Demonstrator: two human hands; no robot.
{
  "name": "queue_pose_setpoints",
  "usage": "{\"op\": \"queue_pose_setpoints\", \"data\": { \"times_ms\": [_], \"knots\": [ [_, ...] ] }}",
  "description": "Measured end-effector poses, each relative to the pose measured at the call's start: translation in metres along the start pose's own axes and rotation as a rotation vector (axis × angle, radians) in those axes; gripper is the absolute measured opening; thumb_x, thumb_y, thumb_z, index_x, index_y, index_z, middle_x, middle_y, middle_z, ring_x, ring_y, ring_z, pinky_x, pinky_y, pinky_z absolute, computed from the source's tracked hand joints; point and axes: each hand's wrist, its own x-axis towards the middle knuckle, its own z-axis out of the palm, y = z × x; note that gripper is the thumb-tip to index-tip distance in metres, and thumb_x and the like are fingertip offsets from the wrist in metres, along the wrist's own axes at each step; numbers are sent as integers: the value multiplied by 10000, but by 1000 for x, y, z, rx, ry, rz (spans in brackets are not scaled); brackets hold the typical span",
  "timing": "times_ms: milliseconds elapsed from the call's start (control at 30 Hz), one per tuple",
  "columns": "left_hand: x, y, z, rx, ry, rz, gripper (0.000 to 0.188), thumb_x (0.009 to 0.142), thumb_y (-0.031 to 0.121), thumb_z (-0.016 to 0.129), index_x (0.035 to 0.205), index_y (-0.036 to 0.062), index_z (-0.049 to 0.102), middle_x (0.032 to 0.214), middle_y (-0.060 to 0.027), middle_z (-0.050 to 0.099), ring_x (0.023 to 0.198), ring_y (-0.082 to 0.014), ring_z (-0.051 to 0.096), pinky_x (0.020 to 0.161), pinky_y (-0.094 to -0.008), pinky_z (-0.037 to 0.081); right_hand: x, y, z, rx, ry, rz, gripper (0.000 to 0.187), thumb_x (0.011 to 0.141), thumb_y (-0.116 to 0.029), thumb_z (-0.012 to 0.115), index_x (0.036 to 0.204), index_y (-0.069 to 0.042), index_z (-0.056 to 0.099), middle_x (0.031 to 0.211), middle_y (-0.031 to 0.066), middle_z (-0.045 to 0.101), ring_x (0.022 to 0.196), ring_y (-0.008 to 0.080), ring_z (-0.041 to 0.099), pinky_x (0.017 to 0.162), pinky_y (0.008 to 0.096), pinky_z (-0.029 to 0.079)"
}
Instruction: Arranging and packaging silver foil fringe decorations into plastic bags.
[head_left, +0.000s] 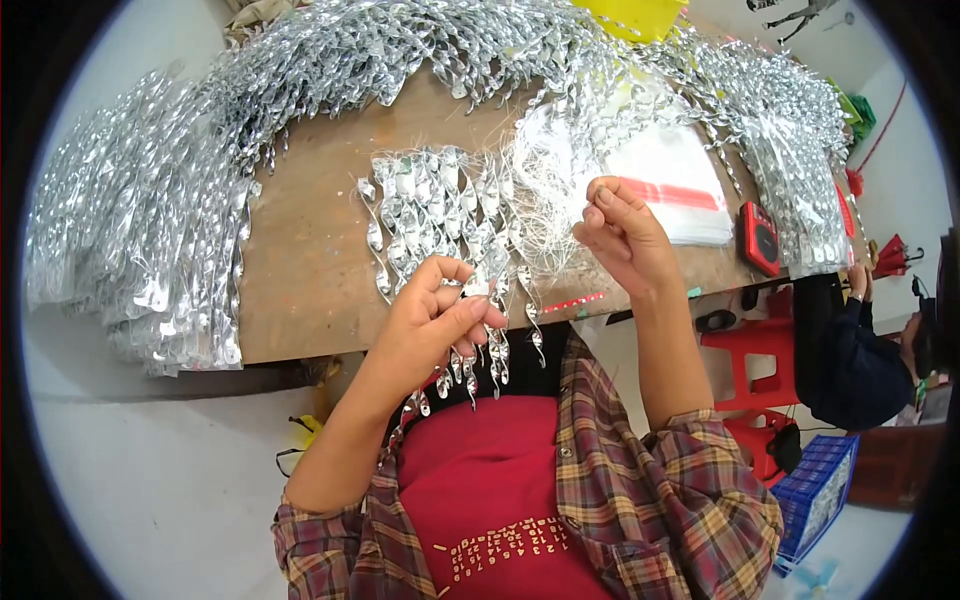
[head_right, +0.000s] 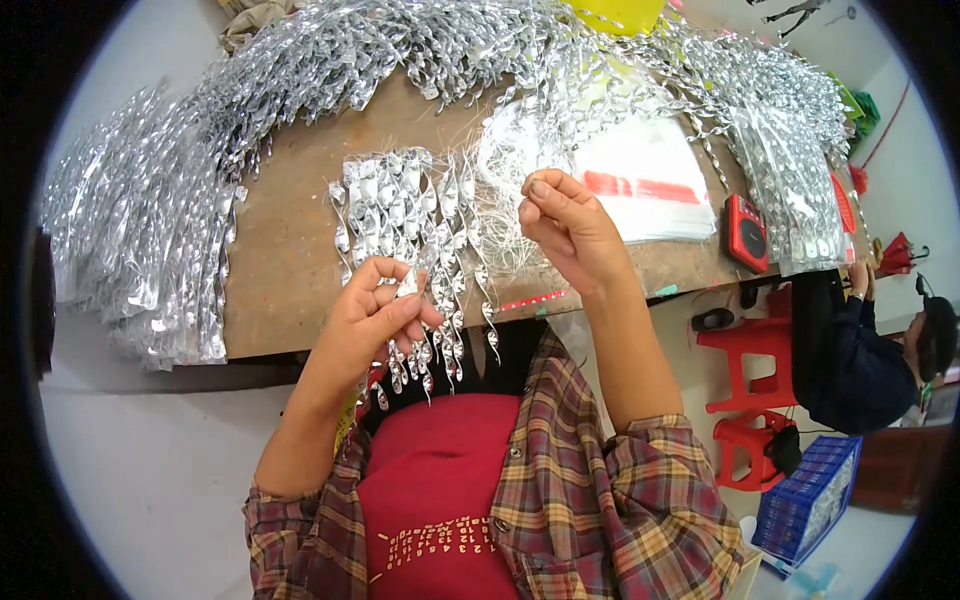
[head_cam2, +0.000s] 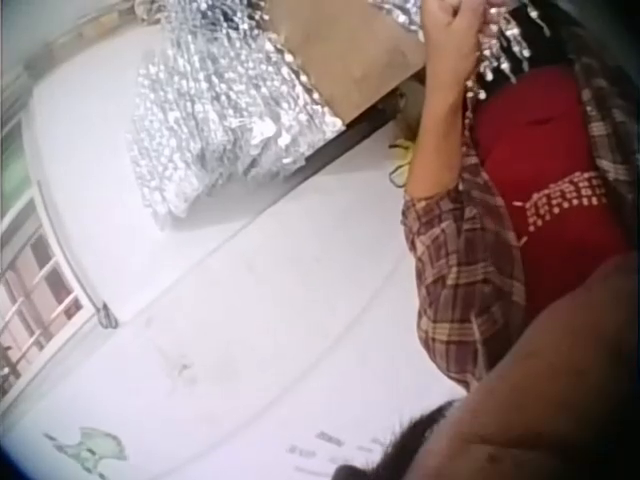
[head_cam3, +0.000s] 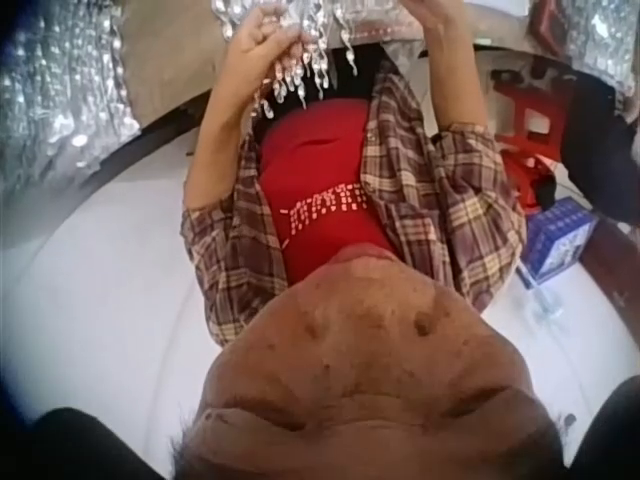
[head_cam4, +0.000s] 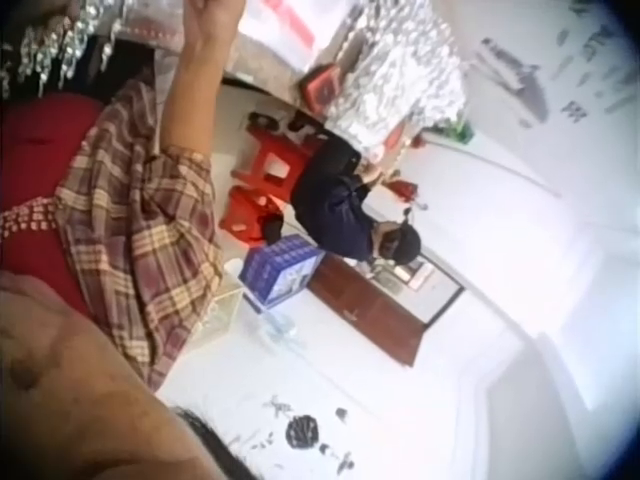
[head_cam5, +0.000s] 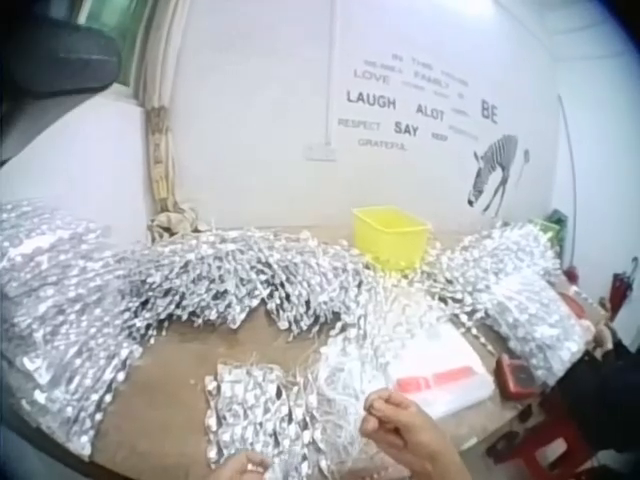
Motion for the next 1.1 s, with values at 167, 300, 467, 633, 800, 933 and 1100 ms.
{"op": "queue_pose_setpoints", "data": {
  "times_ms": [167, 300, 467, 633, 800, 933, 1100],
  "knots": [
    [4, 12, -3, 96, -150, -31, 378, 892, 105, 569, 1243, 82, 431, 917, -75, 652, 734, -62, 567, 599, -179, 431, 0, -9, 19, -73, 2, -27, 81, 933, -140, 532, 919, -67, 562, 715, -2, 630, 394, 7, 265, 584, 171, 316],
    [-1, 14, -19, 160, -398, -137, 423, 860, 103, 631, 1233, 57, 435, 938, -73, 644, 820, -82, 598, 667, -209, 448, -7, -16, 44, -196, -45, -59, 71, 903, -135, 557, 898, -64, 558, 606, -6, 576, 394, 13, 269, 604, 190, 333],
    [11, 23, -7, -32, -461, -37, 414, 878, 141, 646, 1221, 35, 439, 876, -30, 619, 807, -83, 585, 697, -231, 464, -3, -33, 63, -295, -116, -24, 79, 887, -137, 569, 880, -61, 550, 528, -18, 511, 385, 17, 261, 626, 216, 345],
    [18, 40, -6, 2, -265, 198, 338, 913, 157, 589, 1208, 30, 484, 874, -20, 599, 767, -83, 577, 699, -242, 477, 17, -59, 64, -272, -112, -202, 44, 897, -93, 530, 891, -55, 550, 518, -37, 471, 375, 20, 250, 613, 224, 337],
    [7, 33, -4, 78, -443, 83, 364, 897, 134, 587, 1221, 5, 482, 864, -61, 598, 856, -140, 600, 772, -274, 479, 9, -38, 67, -351, -135, -51, 59, 871, -111, 568, 885, -55, 556, 536, -10, 507, 441, 36, 359, 579, 206, 329],
    [11, 30, 3, -137, -429, 84, 384, 907, 158, 604, 1227, 2, 461, 949, -80, 642, 897, -136, 617, 814, -261, 490, 1, -28, 76, -340, -201, 48, 103, 845, -97, 599, 884, -11, 558, 651, 46, 572, 527, 88, 520, 539, 208, 412],
    [13, 16, 18, -266, -85, 151, 209, 915, 136, 585, 1059, -15, 593, 865, -65, 646, 705, -87, 598, 643, -203, 487, -2, -26, 65, -298, -185, 121, 98, 828, -61, 616, 884, 2, 565, 713, 68, 597, 585, 121, 583, 554, 224, 467]
  ]
}}
